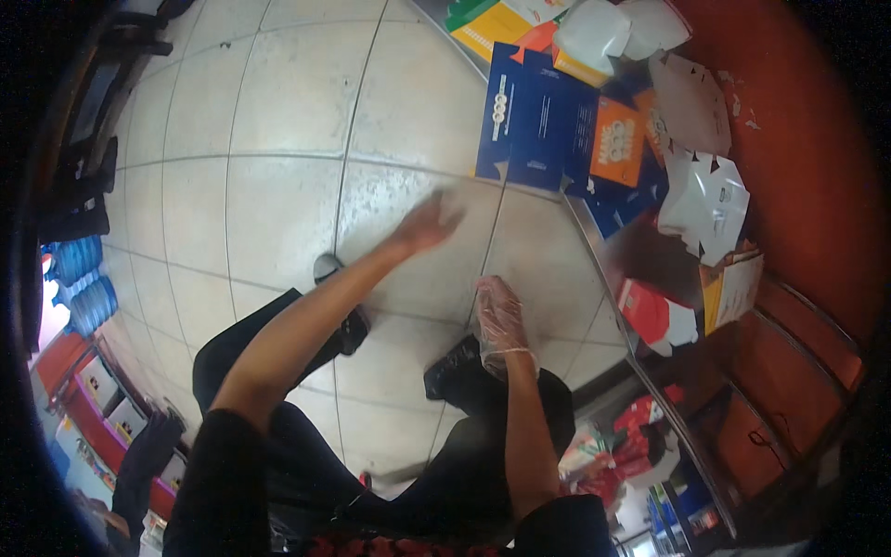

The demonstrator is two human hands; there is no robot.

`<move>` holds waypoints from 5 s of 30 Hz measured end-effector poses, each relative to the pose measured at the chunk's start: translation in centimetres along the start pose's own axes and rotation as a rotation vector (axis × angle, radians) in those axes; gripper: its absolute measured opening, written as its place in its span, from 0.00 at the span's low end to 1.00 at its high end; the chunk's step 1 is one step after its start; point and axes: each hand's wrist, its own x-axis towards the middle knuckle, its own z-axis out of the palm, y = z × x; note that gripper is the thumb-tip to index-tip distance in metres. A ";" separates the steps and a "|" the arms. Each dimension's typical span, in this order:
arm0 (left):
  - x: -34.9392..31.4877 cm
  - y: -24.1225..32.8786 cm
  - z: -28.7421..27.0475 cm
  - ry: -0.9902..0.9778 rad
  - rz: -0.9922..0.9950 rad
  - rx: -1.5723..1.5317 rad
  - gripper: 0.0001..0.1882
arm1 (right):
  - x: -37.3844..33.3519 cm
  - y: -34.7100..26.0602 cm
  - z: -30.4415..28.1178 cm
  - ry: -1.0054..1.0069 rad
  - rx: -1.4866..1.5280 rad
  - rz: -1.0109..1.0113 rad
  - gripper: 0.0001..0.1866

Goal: The person assembles several cardboard boxes by hand, folding the flaps and interlocking the tabs while sitting on the floor.

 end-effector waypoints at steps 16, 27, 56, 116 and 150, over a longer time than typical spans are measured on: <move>1.2 8.2 -11.2 0.115 0.076 -1.000 0.17 | 17.2 -4.4 -3.1 -0.213 -0.630 -0.378 0.11; -12.5 0.8 -26.3 0.174 0.247 -1.330 0.22 | 11.5 -16.4 -9.3 0.320 0.640 -0.978 0.22; -12.6 2.8 -16.5 0.168 0.092 -0.624 0.34 | 13.1 -16.5 -5.7 0.094 0.890 -0.185 0.29; -9.1 3.2 -12.8 -0.084 0.205 -0.007 0.41 | 7.0 -17.5 -5.9 -0.327 0.309 -0.282 0.14; -11.1 -1.3 5.6 0.053 0.716 -0.077 0.15 | 4.5 -3.1 -10.2 -0.372 -0.628 -0.355 0.27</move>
